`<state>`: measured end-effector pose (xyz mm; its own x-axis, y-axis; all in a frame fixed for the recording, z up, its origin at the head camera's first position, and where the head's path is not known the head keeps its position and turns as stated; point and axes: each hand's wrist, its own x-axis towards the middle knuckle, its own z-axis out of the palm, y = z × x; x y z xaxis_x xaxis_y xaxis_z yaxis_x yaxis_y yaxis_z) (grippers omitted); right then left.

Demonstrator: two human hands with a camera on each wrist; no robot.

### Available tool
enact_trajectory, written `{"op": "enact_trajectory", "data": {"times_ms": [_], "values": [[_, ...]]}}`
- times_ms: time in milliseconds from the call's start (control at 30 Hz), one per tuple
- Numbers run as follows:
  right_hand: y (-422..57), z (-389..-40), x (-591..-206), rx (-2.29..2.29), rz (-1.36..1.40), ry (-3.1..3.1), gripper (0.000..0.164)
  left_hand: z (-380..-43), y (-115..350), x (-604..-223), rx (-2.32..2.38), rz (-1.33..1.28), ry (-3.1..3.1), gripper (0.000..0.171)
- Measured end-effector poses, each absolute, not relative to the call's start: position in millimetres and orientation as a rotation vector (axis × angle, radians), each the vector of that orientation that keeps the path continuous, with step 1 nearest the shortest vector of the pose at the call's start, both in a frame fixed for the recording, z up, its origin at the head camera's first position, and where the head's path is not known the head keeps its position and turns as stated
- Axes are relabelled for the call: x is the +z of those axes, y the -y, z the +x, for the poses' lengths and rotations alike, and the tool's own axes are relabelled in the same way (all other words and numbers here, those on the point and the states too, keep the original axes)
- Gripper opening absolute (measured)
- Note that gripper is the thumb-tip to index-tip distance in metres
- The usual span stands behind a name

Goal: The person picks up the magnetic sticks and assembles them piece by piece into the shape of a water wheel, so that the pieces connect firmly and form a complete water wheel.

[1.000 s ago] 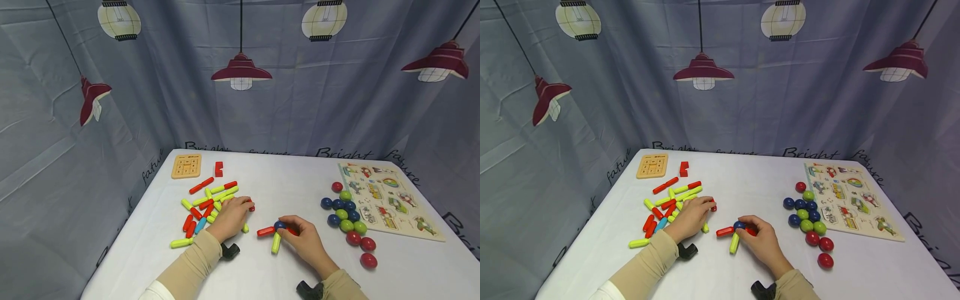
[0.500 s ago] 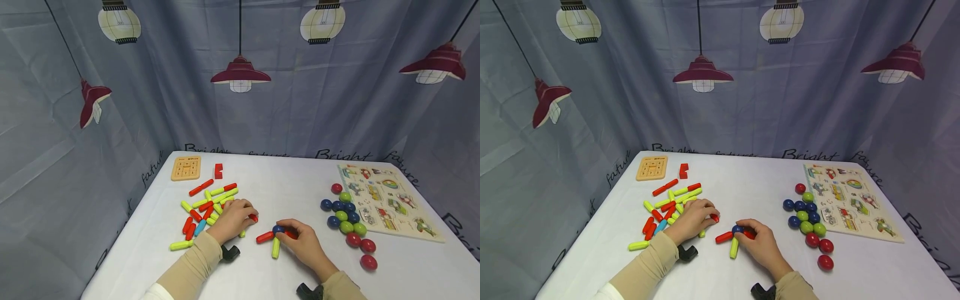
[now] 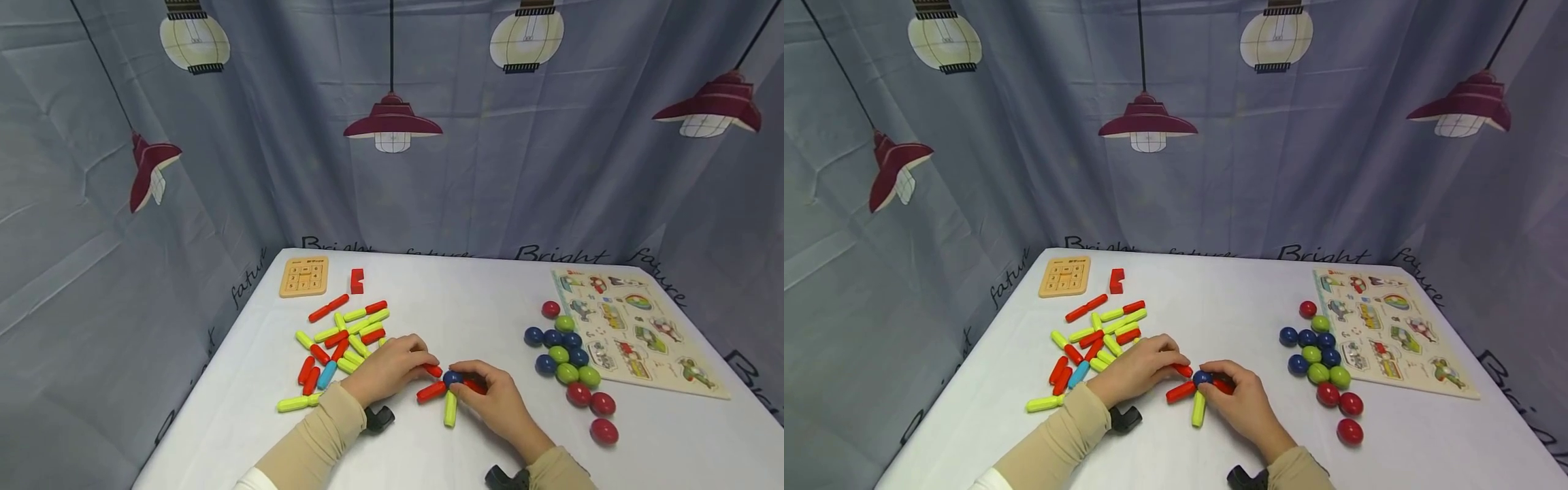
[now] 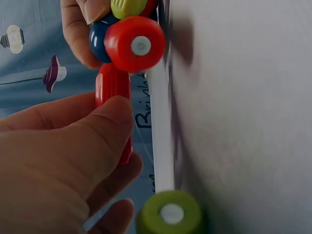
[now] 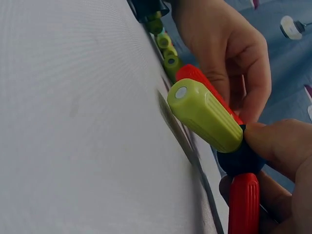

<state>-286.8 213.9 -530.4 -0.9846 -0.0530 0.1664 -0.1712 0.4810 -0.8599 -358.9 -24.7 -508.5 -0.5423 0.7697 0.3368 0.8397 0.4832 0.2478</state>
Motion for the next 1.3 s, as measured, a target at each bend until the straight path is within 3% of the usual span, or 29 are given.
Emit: {"op": "enact_trajectory", "data": {"times_ms": [200,500,667,867,1100,1300], "values": [[-216,-286,-528,1.546,0.247,2.579,0.029,-355,23,-506,-0.555,-1.417,2.556,0.030],[-222,-289,-528,1.299,0.176,2.659,0.035,-347,43,-490,-0.312,-1.051,2.827,0.031],[-228,-291,-525,1.306,0.182,2.506,0.038,-346,52,-490,-0.401,-1.101,2.897,0.032],[-227,-291,-521,1.197,0.128,2.481,0.024,-350,51,-492,-0.397,-1.105,2.874,0.022],[-220,-289,-526,1.022,0.245,2.671,0.035,-355,48,-496,-0.376,-1.036,2.879,0.022],[-219,-288,-527,1.000,0.354,2.659,0.030,-355,46,-497,-0.375,-1.039,2.845,0.026]]}}
